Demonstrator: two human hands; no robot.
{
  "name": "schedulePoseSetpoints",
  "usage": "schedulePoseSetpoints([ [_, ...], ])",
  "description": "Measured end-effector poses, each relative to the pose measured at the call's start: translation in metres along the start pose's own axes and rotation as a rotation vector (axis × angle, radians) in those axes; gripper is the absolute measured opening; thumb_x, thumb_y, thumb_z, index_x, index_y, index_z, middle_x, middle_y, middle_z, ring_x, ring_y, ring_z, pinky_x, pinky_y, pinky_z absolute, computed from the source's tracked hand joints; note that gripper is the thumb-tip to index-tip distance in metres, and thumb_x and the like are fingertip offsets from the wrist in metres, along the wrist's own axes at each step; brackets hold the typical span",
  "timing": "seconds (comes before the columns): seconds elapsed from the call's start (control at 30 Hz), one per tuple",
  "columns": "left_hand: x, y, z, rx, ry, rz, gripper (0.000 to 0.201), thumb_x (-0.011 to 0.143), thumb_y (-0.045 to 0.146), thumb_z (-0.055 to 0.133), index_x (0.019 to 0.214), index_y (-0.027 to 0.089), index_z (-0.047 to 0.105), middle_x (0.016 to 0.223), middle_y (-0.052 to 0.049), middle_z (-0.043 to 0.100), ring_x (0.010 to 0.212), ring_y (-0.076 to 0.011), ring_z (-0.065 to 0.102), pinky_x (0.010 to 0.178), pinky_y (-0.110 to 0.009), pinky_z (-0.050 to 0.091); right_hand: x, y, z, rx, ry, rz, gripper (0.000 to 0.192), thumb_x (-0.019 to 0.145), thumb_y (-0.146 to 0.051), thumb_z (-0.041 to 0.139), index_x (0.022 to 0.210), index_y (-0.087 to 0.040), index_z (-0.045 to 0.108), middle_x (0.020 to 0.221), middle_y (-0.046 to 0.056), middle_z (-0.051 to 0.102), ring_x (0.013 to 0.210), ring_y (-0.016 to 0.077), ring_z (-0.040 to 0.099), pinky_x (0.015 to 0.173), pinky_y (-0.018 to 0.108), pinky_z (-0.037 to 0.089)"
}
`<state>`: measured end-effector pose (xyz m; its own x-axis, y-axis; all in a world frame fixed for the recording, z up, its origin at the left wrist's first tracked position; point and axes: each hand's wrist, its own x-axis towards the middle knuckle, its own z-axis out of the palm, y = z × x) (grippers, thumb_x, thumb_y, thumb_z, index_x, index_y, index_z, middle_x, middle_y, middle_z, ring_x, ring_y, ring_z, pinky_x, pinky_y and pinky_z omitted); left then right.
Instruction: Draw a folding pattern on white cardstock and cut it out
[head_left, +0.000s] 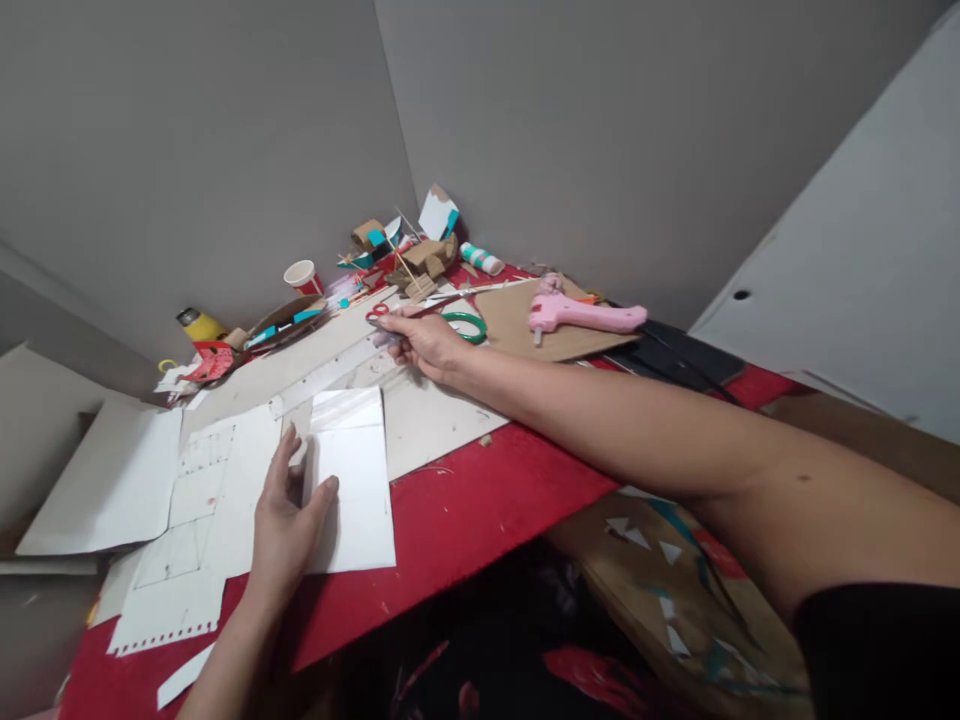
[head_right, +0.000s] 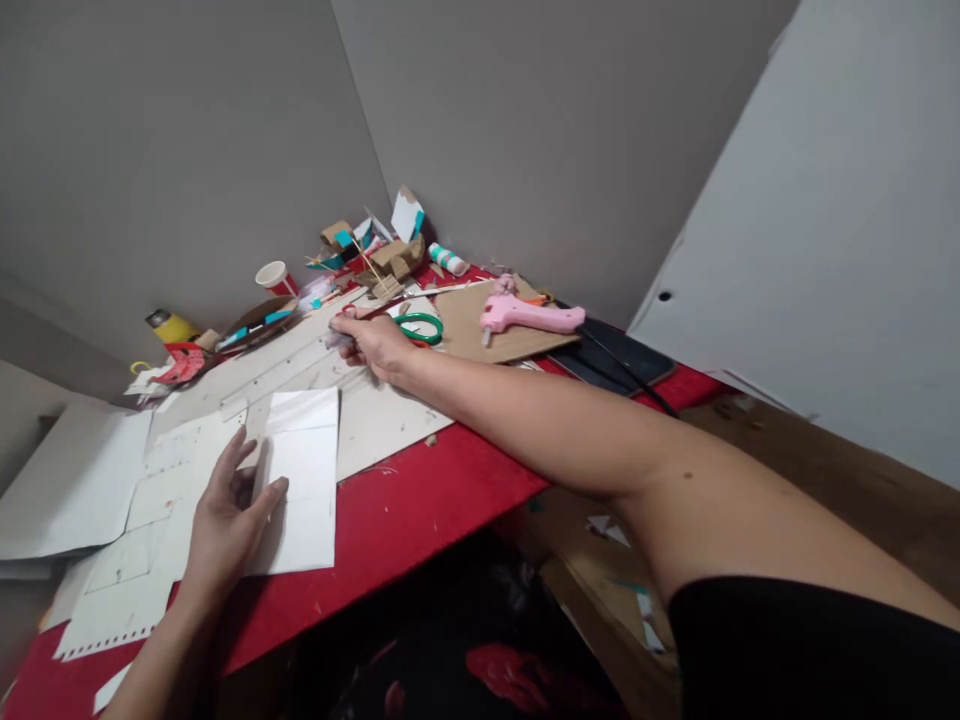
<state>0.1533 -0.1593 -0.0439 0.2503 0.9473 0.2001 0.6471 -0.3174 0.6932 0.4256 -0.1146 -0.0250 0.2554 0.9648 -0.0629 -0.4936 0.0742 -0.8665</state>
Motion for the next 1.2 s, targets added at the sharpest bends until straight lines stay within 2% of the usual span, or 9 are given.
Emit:
schedulePoseSetpoints([
  [0.13,0.001,0.005,-0.003,-0.236,-0.014,-0.103,0.076,0.08,0.04,0.068,0.148,0.031,0.035,0.128,-0.009,0.064,0.111,-0.0247,0.064,0.092,-0.041,0.053,0.003,0.003,-0.001,-0.006,-0.026,0.057,0.027,0.096,-0.032,0.059,0.118,-0.015,0.06,0.113,0.008,0.064,0.092,0.0193,0.065,0.078,0.038,0.057],
  [0.23,0.0,0.01,-0.003,-0.368,0.009,-0.195,0.073,0.082,0.038,0.064,0.148,0.031,0.033,0.121,-0.008,0.067,0.109,-0.0241,0.066,0.087,-0.039,0.055,0.003,0.002,-0.002,0.014,-0.036,0.08,0.031,0.096,-0.032,0.06,0.123,-0.016,0.058,0.121,0.009,0.061,0.101,0.0223,0.064,0.084,0.042,0.056],
  [0.3,-0.001,0.013,-0.003,-0.425,0.002,-0.261,0.074,0.081,0.035,0.065,0.148,0.03,0.034,0.117,-0.01,0.068,0.105,-0.0244,0.067,0.081,-0.037,0.056,0.003,0.0,-0.002,0.037,-0.037,0.084,0.029,0.096,-0.032,0.059,0.12,-0.015,0.059,0.116,0.008,0.063,0.095,0.0203,0.065,0.079,0.039,0.057],
  [0.43,-0.005,0.014,-0.007,-0.513,-0.132,-0.347,0.068,0.074,0.033,0.071,0.137,0.021,0.05,0.097,-0.009,0.072,0.08,-0.023,0.071,0.063,-0.033,0.055,0.001,-0.004,0.0,0.099,-0.029,0.078,0.009,0.096,-0.019,0.058,0.093,-0.013,0.064,0.079,0.001,0.068,0.056,0.0076,0.058,0.05,0.018,0.049],
  [0.6,0.014,0.005,-0.024,-0.497,-0.156,-0.338,0.061,0.074,0.038,0.075,0.127,0.015,0.057,0.088,-0.007,0.07,0.069,-0.0184,0.066,0.06,-0.031,0.054,-0.003,-0.008,0.004,0.161,-0.034,0.094,0.018,0.093,-0.007,0.056,0.078,-0.014,0.063,0.065,0.0,0.07,0.044,0.0046,0.054,0.04,0.012,0.042],
  [0.7,0.044,-0.004,-0.024,-0.428,-0.038,-0.252,0.06,0.077,0.04,0.072,0.128,0.015,0.054,0.1,-0.009,0.068,0.072,-0.0183,0.066,0.059,-0.032,0.054,-0.005,-0.011,0.004,0.181,-0.031,0.105,0.017,0.091,-0.004,0.056,0.08,-0.014,0.065,0.067,0.001,0.072,0.045,0.0052,0.057,0.04,0.012,0.043],
  [0.87,0.076,-0.021,-0.004,-0.24,0.097,-0.028,0.043,0.091,0.038,0.06,0.129,0.018,0.053,0.114,-0.01,0.064,0.097,-0.0229,0.065,0.081,-0.042,0.056,-0.004,-0.014,0.003,0.218,0.003,0.096,0.02,0.089,-0.001,0.055,0.079,-0.015,0.066,0.068,0.0,0.073,0.047,0.0062,0.061,0.043,0.013,0.048],
  [1.07,0.052,-0.028,0.0,0.04,-0.027,0.327,0.048,0.092,0.034,0.056,0.138,0.023,0.049,0.137,-0.013,0.057,0.129,-0.0299,0.051,0.109,-0.053,0.039,0.001,-0.007,0.004,0.242,0.065,0.106,0.025,0.088,0.003,0.052,0.083,-0.015,0.069,0.075,0.002,0.075,0.056,0.0083,0.067,0.047,0.014,0.052],
  [1.2,0.035,-0.018,0.002,0.159,-0.36,0.552,0.066,0.087,0.038,0.063,0.148,0.031,0.038,0.153,-0.006,0.043,0.142,-0.0313,0.036,0.118,-0.055,0.025,0.001,0.001,0.004,0.232,0.101,0.13,0.026,0.087,0.003,0.051,0.08,-0.015,0.068,0.074,0.002,0.074,0.064,0.0102,0.07,0.05,0.014,0.054],
])
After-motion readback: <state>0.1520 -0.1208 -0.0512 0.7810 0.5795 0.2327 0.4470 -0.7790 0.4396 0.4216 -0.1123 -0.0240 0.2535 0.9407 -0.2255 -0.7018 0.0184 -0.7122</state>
